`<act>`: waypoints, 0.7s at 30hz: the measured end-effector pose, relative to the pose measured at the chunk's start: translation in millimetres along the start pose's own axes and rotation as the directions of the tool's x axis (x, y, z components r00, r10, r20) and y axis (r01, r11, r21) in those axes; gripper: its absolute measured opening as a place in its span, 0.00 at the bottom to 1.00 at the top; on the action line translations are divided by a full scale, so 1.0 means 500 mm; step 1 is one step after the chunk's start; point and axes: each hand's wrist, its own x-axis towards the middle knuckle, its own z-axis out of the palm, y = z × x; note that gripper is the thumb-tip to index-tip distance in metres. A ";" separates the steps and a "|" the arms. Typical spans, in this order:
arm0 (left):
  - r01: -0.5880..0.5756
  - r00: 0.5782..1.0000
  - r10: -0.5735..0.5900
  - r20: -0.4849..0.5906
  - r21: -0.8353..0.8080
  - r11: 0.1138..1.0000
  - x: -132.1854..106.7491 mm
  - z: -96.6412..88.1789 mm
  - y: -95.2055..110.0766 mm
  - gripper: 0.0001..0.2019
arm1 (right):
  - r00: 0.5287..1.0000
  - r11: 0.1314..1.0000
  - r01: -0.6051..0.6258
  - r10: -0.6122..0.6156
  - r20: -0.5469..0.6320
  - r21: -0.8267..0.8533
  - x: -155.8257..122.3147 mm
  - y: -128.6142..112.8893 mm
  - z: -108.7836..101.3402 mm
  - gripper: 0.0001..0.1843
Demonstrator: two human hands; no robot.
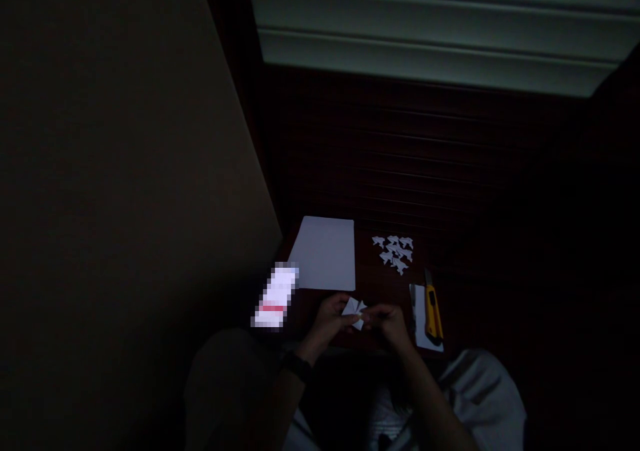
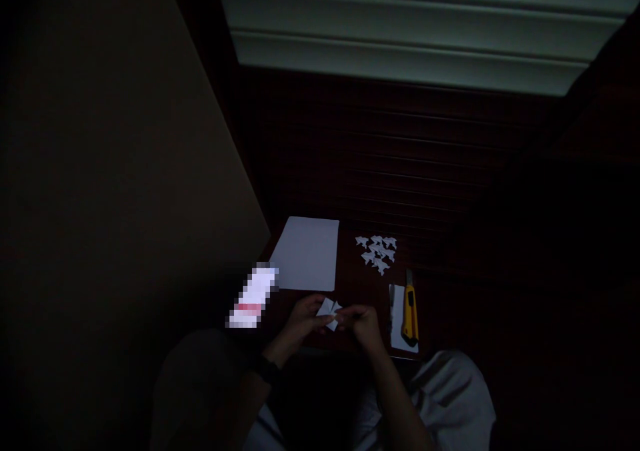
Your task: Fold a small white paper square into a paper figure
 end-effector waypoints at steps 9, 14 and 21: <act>0.017 1.000 -0.017 -0.022 0.013 1.000 0.003 -0.004 -0.010 0.17 | 0.994 0.997 0.042 -0.036 0.103 -0.061 -0.001 -0.010 -0.007 0.09; 0.051 0.998 -0.049 -0.047 0.037 0.998 0.007 -0.007 -0.022 0.15 | 0.987 0.988 0.069 -0.048 0.151 -0.136 -0.001 -0.019 -0.012 0.08; 0.084 0.995 -0.082 -0.048 0.046 0.995 0.011 -0.014 -0.030 0.15 | 0.985 0.997 0.004 0.010 0.172 -0.076 0.000 -0.017 -0.012 0.09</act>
